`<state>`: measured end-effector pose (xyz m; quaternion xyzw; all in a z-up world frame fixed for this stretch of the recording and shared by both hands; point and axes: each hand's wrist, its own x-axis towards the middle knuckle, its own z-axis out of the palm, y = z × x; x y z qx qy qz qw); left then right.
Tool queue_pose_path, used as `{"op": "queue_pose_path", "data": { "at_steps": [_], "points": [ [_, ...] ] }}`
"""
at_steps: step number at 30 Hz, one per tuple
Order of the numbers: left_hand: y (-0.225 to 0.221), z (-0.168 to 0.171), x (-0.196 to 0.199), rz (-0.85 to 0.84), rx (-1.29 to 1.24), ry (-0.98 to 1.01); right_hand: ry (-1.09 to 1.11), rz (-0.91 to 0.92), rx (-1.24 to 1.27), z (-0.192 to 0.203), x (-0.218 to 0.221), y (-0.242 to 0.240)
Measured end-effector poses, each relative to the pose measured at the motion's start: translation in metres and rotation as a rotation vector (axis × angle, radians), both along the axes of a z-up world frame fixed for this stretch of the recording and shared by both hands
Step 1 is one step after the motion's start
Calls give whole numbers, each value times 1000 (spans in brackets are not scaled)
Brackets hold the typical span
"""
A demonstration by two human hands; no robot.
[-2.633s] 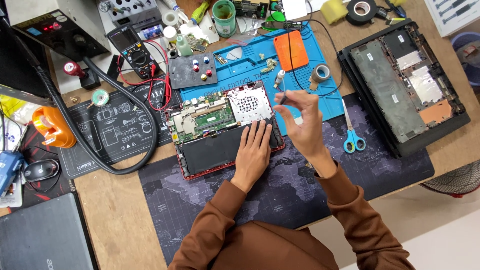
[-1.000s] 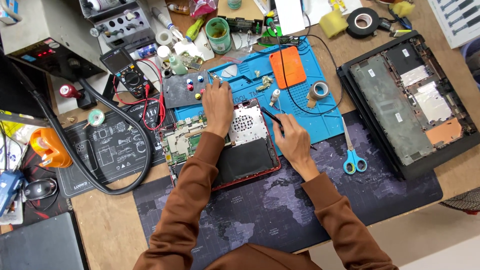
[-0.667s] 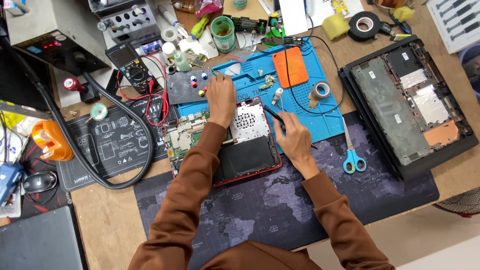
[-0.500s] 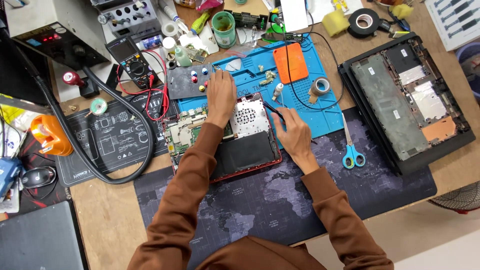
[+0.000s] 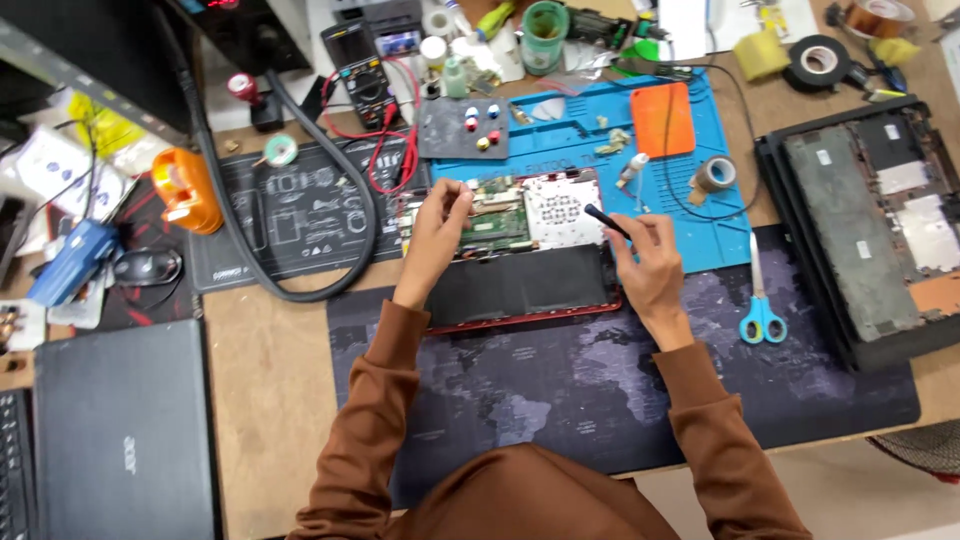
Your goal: Disassembling a laptop by removing screws and the back panel to access internal components
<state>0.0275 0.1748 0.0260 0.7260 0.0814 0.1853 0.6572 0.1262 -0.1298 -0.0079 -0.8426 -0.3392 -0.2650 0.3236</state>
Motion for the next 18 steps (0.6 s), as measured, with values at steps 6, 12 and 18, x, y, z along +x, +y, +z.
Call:
{"op": "queue_pose_path", "data": {
  "at_steps": [6,12,18],
  "points": [
    [22,2,-53,99,-147,51,33,157,142,68,-35,34],
    [19,21,-80,147,-380,104,80,245,309,102,-59,77],
    [22,18,-98,142,-663,77,399,465,546,144,-101,121]
  ]
}}
